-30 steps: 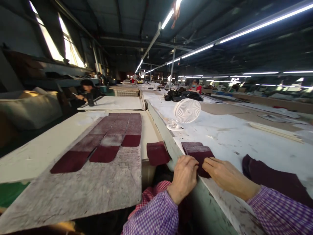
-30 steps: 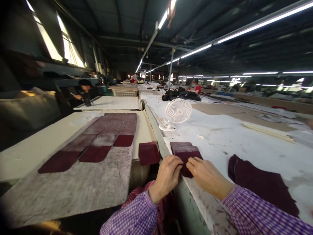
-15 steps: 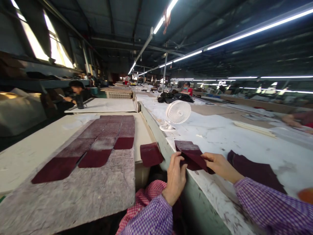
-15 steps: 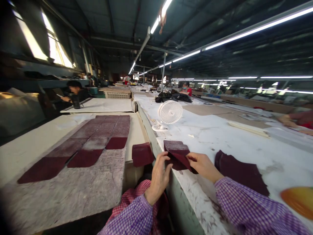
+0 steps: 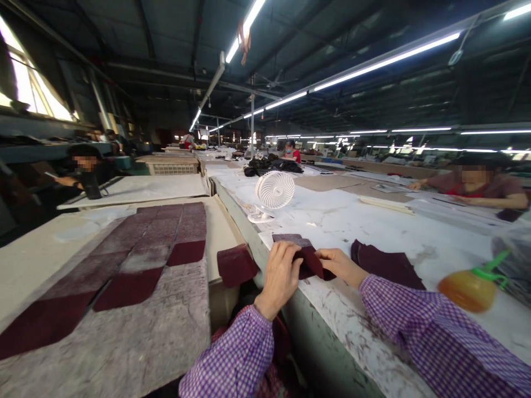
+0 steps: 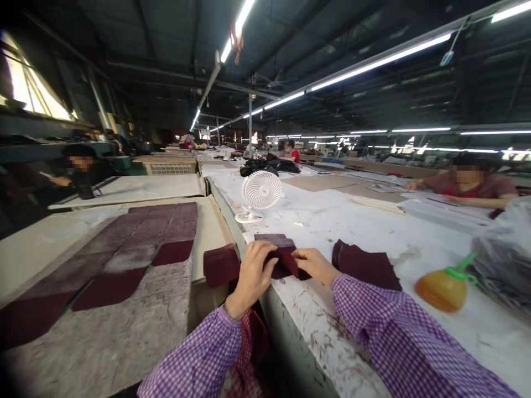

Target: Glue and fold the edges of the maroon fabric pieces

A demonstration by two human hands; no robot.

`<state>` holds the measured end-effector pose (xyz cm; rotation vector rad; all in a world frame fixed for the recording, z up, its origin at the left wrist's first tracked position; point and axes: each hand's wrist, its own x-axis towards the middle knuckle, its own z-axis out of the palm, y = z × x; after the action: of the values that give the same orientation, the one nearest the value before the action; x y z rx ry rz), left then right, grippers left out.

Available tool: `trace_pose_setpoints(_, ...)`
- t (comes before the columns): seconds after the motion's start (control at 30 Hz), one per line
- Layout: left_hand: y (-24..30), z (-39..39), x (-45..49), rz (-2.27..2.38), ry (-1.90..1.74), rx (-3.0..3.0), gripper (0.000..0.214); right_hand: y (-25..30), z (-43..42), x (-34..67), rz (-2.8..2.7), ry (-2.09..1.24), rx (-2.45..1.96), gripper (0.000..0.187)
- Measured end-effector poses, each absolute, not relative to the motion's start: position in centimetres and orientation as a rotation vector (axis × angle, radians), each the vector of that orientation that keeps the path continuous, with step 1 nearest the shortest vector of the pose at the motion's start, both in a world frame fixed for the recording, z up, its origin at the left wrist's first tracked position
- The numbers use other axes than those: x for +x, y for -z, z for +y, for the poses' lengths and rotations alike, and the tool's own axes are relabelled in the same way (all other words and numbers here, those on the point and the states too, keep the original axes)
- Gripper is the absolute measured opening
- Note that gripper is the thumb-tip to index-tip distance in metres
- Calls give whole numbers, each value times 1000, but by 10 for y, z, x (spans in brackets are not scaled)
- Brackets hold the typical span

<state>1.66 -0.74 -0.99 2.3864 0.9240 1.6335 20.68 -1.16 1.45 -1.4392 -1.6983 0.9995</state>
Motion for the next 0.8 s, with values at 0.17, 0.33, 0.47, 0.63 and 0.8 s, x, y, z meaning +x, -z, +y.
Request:
trace_pose_setpoints(0.17,26,-2,18,1008,-1519,2459,13,-12,-10,207,-1815,-896,-1421,18)
trace_pose_setpoints(0.33,38,-11,11,968,-1643,2430,13,-7,-8,206,-1500,-1021,-1413,24)
trace_pose_setpoints(0.47,30,-16,6,964,-1699,2335,6,-5,-9,207,-1434,-1034,-1417,24)
trace_pose_setpoints(0.63,-6,-10,14,876,-1696,2366,17,-10,-12,204,-1486,-995,-1429,26)
trace_pose_setpoints(0.8,-23,1,26,802,-1086,2879,20,-6,-8,206,-1499,-939,-1437,25)
